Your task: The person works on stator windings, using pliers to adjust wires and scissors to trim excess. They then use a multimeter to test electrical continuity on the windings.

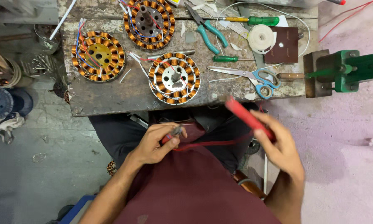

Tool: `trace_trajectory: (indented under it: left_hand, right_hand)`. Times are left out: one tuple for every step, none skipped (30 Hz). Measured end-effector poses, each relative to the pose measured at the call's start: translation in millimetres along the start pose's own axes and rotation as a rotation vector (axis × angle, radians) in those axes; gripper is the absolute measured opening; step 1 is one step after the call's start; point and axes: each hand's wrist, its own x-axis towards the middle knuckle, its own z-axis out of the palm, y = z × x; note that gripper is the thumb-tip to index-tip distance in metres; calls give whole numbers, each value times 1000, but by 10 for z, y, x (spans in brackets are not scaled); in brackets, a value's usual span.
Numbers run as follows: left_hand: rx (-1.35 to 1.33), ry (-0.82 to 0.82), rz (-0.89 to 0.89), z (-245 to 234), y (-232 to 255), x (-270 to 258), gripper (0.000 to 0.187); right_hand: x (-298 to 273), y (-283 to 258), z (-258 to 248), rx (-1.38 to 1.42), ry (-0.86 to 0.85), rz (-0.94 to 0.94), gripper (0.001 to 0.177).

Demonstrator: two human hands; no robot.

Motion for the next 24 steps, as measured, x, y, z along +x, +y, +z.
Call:
trace_trajectory:
  left_hand:
    - [55, 2, 21, -10, 20, 15, 19]
    - [113, 6, 43, -22, 38, 28, 20]
    - [171, 10, 65, -33, 59, 36, 23]
    - [150, 31, 80, -54, 82, 39, 22]
    - [128, 52, 96, -74, 103, 37, 21]
    - [105, 71, 107, -87, 126, 17, 20]
    - [113, 96, 69, -105, 136, 5, 21]
    - [113, 114, 32, -114, 135, -2, 22]
    - [114, 133, -5, -121, 136, -13, 22]
    - [124, 165, 16, -153, 144, -20, 24]
    - [133, 198, 37, -189, 162, -40, 27]
    - [145, 235, 58, -242, 176, -52, 31]
    - [144, 272, 50, -314, 176, -53, 32]
    - [140, 312, 35, -361, 179, -85, 34]
    - [136, 351, 19, -409, 172, -112, 35]
    - [116, 375, 9, -451, 152, -121, 36]
    - [96, 398, -1, -492, 128, -119, 37]
    - [75, 421, -11, -528, 102, -105, 38]
    - [73, 429, -56, -552, 82, -93, 38]
    - [71, 435, -101, -577, 63, -75, 39]
    - [69, 441, -145, -596, 47, -57, 40]
    - [79, 422, -137, -600, 37, -52, 41]
    - [88, 403, -129, -615, 36, -55, 41]
    - [99, 382, -119, -624, 34, -54, 41]
  right_hand:
    - [101, -27, 18, -70, 54, 27, 41]
    - [200, -63, 22, -85, 56, -31, 39]
    - [290, -107, 28, -100, 58, -90, 38]
    - [404, -153, 46, -113, 59, -151, 37]
    - [537, -197, 88, -145, 99, -204, 37]
    - [659, -236, 160, -175, 137, -253, 37]
    - [779, -264, 232, -204, 175, -302, 37]
    - [881, -275, 296, -203, 235, -317, 38]
    - [987, -279, 362, -203, 294, -333, 38]
    - [1060, -288, 396, -200, 356, -354, 38]
    - [1065, -295, 363, -171, 355, -375, 38]
    - [1077, -302, 302, -140, 351, -399, 37]
    - [1082, -307, 235, -109, 346, -423, 36]
    - [1028, -302, 151, -126, 295, -379, 37]
    - [947, -295, 48, -144, 243, -335, 37]
    - [863, -288, -43, -165, 194, -289, 37]
    - [797, -282, -107, -171, 143, -243, 38]
    - [736, -282, -165, -179, 92, -197, 38]
    - [708, -285, -190, -186, 42, -150, 38]
    - [721, -288, -172, -207, 58, -169, 39]
    - [756, -290, -131, -228, 74, -189, 39]
    - [785, -286, -86, -251, 90, -204, 40]
    - [847, -271, -12, -262, 146, -252, 39]
    - [938, -246, 91, -272, 205, -301, 38]
